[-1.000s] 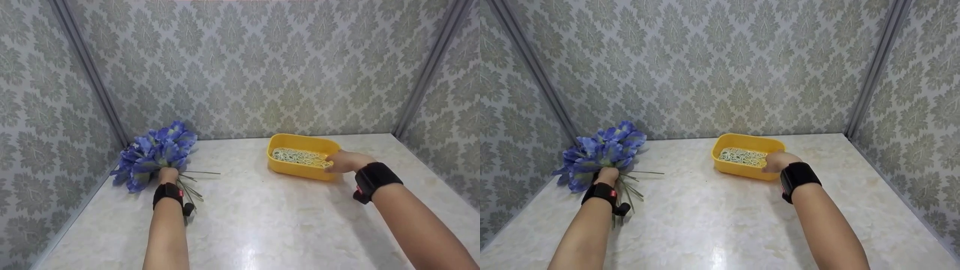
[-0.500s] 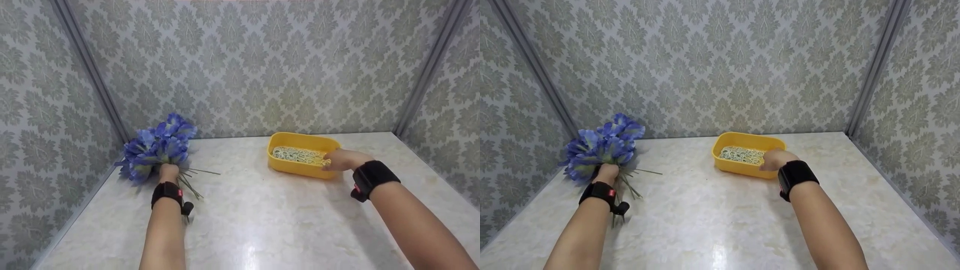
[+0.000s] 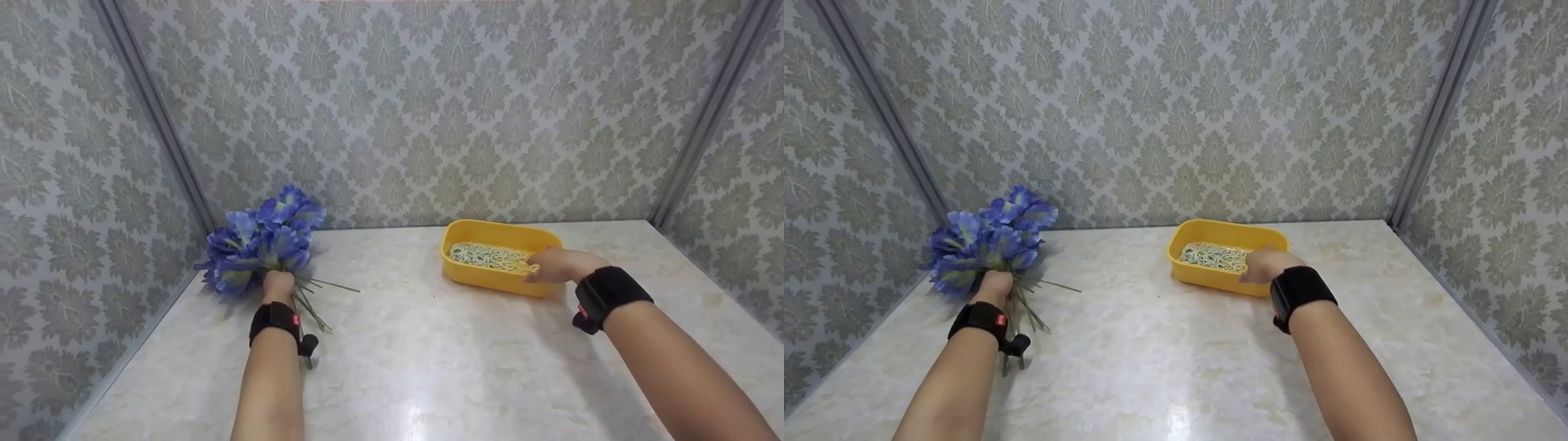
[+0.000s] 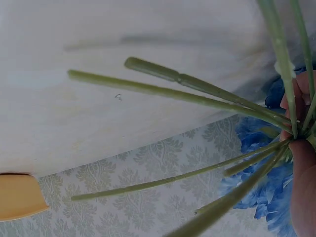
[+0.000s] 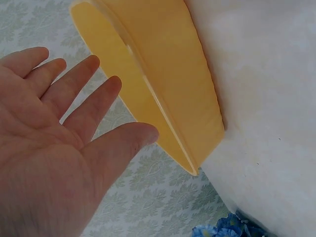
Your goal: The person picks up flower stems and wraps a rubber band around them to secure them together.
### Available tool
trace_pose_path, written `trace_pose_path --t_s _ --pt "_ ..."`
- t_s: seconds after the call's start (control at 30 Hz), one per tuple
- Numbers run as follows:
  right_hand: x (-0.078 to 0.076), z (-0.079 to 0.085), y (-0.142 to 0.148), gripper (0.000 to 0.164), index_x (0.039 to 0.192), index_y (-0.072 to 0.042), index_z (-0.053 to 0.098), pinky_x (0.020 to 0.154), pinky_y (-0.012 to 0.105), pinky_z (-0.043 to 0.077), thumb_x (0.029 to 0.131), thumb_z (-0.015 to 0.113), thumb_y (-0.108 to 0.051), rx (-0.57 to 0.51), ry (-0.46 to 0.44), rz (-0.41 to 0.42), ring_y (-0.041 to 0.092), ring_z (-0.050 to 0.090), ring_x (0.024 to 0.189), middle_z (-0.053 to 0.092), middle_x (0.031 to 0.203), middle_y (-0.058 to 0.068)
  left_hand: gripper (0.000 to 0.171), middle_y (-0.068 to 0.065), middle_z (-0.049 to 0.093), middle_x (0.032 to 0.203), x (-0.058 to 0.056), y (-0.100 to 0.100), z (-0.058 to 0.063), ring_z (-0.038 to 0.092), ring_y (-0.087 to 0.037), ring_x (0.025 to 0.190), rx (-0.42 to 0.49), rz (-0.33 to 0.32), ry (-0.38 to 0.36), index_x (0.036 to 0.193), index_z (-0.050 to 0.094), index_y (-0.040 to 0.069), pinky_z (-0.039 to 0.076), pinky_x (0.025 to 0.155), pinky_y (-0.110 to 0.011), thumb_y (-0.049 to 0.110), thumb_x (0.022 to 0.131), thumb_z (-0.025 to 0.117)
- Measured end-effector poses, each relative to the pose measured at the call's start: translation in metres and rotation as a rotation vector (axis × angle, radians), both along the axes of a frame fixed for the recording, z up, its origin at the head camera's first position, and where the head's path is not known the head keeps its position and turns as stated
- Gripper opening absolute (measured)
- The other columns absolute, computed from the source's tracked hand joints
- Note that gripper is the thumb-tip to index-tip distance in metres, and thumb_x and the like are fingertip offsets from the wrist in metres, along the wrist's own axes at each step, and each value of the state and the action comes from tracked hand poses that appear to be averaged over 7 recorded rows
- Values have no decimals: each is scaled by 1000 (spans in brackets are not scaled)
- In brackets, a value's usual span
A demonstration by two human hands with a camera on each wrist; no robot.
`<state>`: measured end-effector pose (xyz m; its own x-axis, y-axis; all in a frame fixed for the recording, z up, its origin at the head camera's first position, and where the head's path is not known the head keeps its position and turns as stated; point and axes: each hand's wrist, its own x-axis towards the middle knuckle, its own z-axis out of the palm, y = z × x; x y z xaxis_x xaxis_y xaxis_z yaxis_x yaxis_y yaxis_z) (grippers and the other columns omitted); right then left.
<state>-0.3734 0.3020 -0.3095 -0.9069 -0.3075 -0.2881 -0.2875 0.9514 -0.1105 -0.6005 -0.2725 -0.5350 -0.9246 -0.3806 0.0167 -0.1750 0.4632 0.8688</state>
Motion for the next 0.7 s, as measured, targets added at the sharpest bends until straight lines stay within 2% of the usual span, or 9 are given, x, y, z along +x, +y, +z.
trace_pose_path --t_s 0.03,0.1,0.17,0.23,0.33,0.4,0.47,0.6,0.7 --pt "0 -1 0 58 147 14 51 122 70 30 109 57 -29 0 -1 0 61 35 147 48 153 39 45 -33 70 120 1 3 0 68 -37 108 -19 20 15 118 66 -21 56 96 -36 8 88 47" --pt "1 -2 0 59 148 14 50 122 70 31 109 57 -30 -5 -4 -4 60 37 146 48 152 39 48 -34 66 133 -7 0 -5 64 -40 123 9 6 -34 129 62 -20 53 108 -41 8 92 47" --pt "1 -3 -2 59 147 14 50 121 69 32 110 54 -33 -16 -1 -7 59 39 146 49 152 39 51 -34 62 138 -34 -11 -30 61 -43 129 -11 2 -69 134 60 -18 50 111 -48 11 94 47" --pt "1 -5 -3 60 147 14 50 121 67 34 112 50 -35 -40 2 -11 58 41 145 50 151 39 51 -35 63 137 -75 -29 -67 62 -46 126 -51 -11 -70 133 61 -18 51 108 -52 13 94 49" --pt "0 -6 -9 63 147 14 50 122 66 34 114 44 -38 -85 12 -22 58 43 144 50 151 38 54 -35 61 140 -92 -35 -82 60 -46 131 -56 -29 -76 136 60 -16 48 112 -54 16 94 49" --pt "-1 -6 -14 63 148 13 49 122 66 33 114 43 -40 -121 18 -32 57 43 145 50 152 38 56 -34 57 146 -83 -26 -67 55 -47 138 -41 -37 -90 142 54 -16 45 116 -54 15 96 45" --pt "-1 -6 -20 64 150 12 48 123 65 33 114 43 -41 -145 24 -38 56 44 144 51 152 37 59 -33 53 152 -48 -5 -28 50 -46 144 -28 -45 -101 148 48 -15 43 120 -53 14 97 41" --pt "-3 -4 -29 65 152 12 45 123 65 32 114 43 -40 -183 54 -28 56 44 145 50 152 38 61 -32 41 162 8 29 34 42 -43 151 -6 -115 -119 158 34 -13 41 122 -49 15 104 37" --pt "-4 -4 -36 66 154 13 40 125 65 30 115 43 -40 -239 88 -23 55 41 147 46 155 39 62 -28 36 166 34 47 60 44 -36 146 50 -154 -110 162 28 -8 45 115 -42 16 105 33"
